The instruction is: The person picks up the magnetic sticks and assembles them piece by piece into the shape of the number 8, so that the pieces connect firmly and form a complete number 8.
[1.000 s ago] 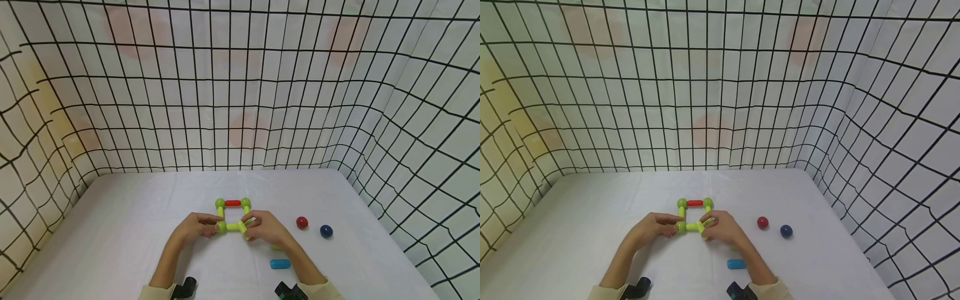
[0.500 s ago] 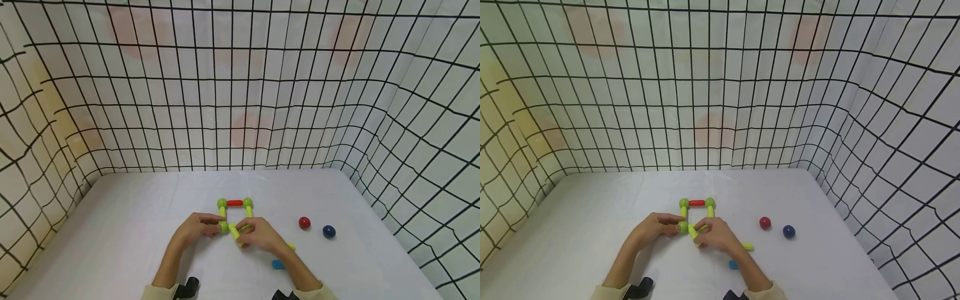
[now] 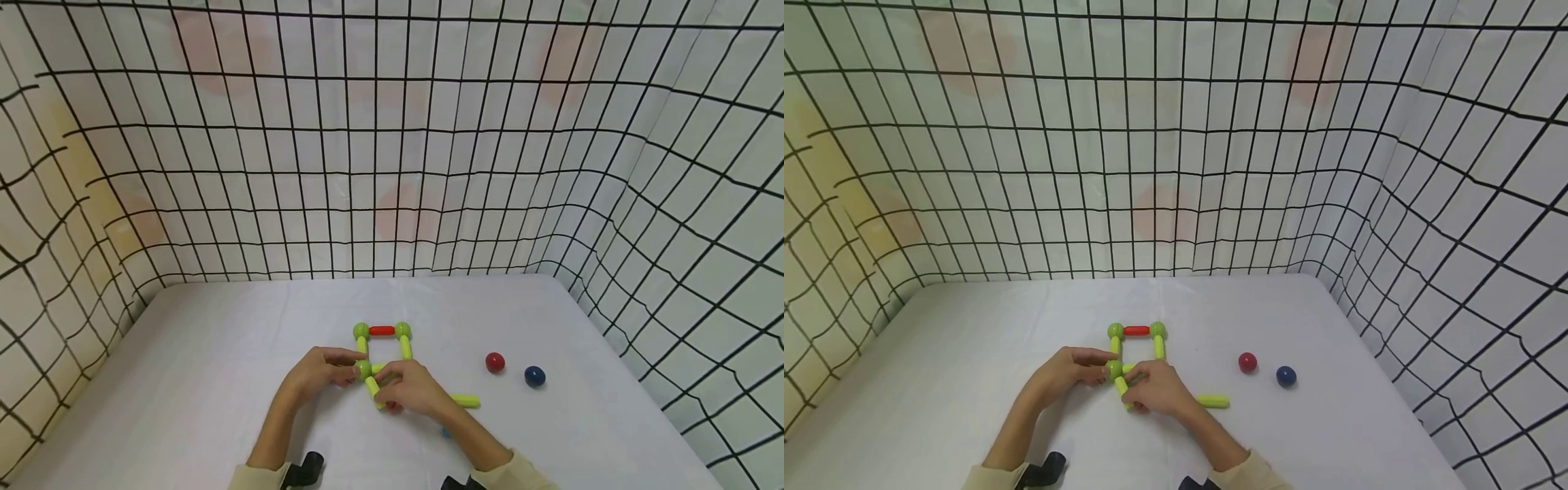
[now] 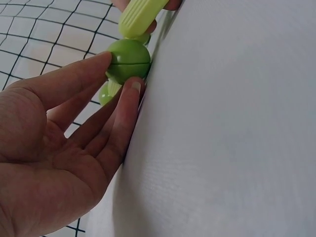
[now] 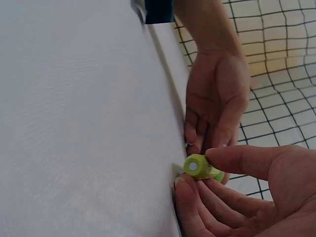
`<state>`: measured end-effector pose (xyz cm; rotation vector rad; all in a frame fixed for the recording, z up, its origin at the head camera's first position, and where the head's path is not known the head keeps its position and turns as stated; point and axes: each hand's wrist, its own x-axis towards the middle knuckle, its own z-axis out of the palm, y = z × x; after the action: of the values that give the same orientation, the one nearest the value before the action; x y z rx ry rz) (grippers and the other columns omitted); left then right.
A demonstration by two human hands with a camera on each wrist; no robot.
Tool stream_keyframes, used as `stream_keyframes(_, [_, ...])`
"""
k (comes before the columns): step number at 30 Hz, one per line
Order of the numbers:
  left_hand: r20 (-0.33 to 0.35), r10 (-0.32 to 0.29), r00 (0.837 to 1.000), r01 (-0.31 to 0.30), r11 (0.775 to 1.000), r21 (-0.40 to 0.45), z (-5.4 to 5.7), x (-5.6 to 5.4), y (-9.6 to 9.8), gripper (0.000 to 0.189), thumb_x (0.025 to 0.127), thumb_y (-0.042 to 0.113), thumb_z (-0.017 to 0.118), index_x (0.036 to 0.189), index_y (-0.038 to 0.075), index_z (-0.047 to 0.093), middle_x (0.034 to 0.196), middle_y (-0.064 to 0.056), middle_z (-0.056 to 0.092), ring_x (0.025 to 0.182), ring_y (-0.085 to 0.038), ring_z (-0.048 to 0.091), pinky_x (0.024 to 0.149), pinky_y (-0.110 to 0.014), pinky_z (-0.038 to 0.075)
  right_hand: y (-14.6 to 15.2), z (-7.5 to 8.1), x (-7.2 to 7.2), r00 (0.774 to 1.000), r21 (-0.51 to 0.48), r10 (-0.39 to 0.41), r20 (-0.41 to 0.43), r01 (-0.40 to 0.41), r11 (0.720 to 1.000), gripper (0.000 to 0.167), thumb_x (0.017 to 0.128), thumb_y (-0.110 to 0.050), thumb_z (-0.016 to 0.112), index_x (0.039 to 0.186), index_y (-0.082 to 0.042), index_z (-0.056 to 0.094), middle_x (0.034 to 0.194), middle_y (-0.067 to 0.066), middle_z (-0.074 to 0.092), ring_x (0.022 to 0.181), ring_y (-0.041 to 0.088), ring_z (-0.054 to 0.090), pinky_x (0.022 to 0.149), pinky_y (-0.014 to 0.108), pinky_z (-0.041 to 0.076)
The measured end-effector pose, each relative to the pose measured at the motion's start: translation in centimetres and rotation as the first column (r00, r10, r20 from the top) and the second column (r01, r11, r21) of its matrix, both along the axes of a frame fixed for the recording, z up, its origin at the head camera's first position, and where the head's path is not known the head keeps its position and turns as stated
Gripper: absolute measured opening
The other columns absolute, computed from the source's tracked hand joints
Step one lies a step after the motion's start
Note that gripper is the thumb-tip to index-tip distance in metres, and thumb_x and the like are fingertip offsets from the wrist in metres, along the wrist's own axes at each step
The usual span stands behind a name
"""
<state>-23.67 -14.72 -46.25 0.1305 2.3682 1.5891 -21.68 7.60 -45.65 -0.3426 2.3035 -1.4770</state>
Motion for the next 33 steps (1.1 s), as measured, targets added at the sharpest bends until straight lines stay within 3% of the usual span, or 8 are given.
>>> stream_keyframes(10, [0.003,-0.012,1.0,0.012,1.0,0.005,-0.1,0.0,-0.2,0.029,0.09,0.02,0.075,0.118,0.015,0.077,0.107,-0.004,0.077,0.083,-0.015,0.067,0.072,-0.031,0.05,-0.6,0.2,0.2,0.999,-0.049,0.026,0.037,-0.024,0.998,0.025,0.083,-0.01,0.077,0.105,0.001,0.072,0.08,0.009,0.076,0.063,0.015,0.069,0.063,0.031,0.059])
stream_keyframes(21, [0.022,-0.015,1.0,0.014,1.0,0.025,-0.2,-0.1,-0.1,0.03,0.089,0.018,0.077,0.118,0.013,0.077,0.111,-0.005,0.076,0.083,-0.015,0.066,0.073,-0.03,0.052,-1.1,-0.2,0.5,0.997,-0.081,0.003,0.078,0.004,0.997,0.023,0.087,-0.008,0.076,0.105,0.003,0.068,0.08,0.011,0.075,0.063,0.016,0.069,0.064,0.032,0.06])
stream_keyframes(33, [0.017,-0.014,1.0,0.013,0.999,0.033,-0.1,0.0,-0.2,0.031,0.088,0.017,0.077,0.118,0.013,0.077,0.115,-0.006,0.075,0.084,-0.015,0.066,0.073,-0.031,0.053,-1.7,-0.4,0.4,1.0,-0.056,0.007,0.027,-0.006,0.998,0.021,0.084,-0.01,0.079,0.099,0.001,0.068,0.071,0.009,0.071,0.058,0.013,0.063,0.057,0.028,0.057])
